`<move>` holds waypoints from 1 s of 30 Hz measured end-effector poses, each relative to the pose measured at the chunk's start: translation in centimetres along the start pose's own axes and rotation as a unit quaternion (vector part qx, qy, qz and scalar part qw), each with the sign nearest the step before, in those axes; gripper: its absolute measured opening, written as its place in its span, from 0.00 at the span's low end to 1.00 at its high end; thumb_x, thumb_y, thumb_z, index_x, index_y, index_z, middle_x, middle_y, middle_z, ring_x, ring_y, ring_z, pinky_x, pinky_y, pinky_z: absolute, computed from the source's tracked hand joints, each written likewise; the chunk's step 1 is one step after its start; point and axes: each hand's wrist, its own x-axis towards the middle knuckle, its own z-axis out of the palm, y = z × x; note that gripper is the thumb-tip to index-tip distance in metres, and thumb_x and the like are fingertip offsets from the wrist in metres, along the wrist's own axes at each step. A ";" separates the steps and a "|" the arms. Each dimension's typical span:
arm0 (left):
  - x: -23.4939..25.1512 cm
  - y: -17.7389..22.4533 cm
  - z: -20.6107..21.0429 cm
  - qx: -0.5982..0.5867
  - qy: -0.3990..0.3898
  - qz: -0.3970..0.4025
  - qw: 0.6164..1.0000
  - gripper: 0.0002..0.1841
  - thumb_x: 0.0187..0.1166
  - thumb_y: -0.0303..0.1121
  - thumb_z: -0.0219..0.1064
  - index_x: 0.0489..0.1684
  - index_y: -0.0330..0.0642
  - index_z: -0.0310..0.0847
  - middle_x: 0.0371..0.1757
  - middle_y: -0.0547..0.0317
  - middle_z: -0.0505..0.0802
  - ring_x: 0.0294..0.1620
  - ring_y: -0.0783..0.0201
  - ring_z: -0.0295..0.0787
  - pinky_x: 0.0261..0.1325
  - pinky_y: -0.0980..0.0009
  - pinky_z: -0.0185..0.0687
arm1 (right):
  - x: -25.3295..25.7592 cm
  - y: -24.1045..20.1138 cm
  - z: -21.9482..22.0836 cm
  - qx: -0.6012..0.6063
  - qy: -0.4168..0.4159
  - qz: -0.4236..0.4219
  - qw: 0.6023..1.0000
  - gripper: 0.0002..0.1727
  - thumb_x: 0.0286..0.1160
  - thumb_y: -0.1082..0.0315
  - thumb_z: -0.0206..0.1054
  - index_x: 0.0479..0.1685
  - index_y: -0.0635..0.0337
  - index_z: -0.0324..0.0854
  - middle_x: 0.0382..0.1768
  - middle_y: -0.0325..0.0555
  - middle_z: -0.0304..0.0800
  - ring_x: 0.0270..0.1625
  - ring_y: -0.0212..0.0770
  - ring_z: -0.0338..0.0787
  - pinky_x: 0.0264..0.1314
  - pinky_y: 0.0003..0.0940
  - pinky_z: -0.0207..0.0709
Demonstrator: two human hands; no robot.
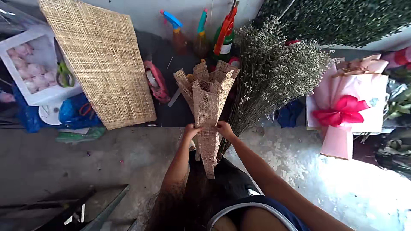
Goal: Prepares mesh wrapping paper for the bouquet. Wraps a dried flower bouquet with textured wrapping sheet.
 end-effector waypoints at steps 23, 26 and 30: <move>-1.6 -0.5 -0.3 0.243 0.314 0.063 0.916 0.24 0.86 0.28 0.60 0.79 0.28 0.66 0.79 0.30 0.76 0.80 0.34 0.73 0.80 0.39 0.65 | 0.2 -3.6 10.7 0.023 0.048 0.039 0.998 0.22 0.87 0.63 0.64 0.70 0.72 0.77 0.62 0.68 0.88 0.67 0.63 0.88 0.75 0.59 0.75; -0.9 -1.1 0.4 0.270 0.313 0.082 0.907 0.26 0.87 0.22 0.53 0.84 0.24 0.59 0.85 0.31 0.71 0.86 0.38 0.67 0.89 0.44 0.55 | 0.0 -3.4 11.1 0.047 0.069 0.017 0.996 0.17 0.88 0.68 0.61 0.61 0.75 0.82 0.58 0.71 0.88 0.63 0.63 0.88 0.70 0.59 0.77; -0.8 -3.1 -0.1 0.255 0.247 0.156 0.922 0.44 0.72 0.22 0.67 0.89 0.20 0.43 0.92 0.27 0.53 0.94 0.35 0.46 0.93 0.42 0.41 | 0.7 -3.4 10.6 0.166 0.055 0.125 0.977 0.16 0.86 0.65 0.65 0.56 0.74 0.83 0.56 0.67 0.87 0.56 0.58 0.87 0.61 0.57 0.80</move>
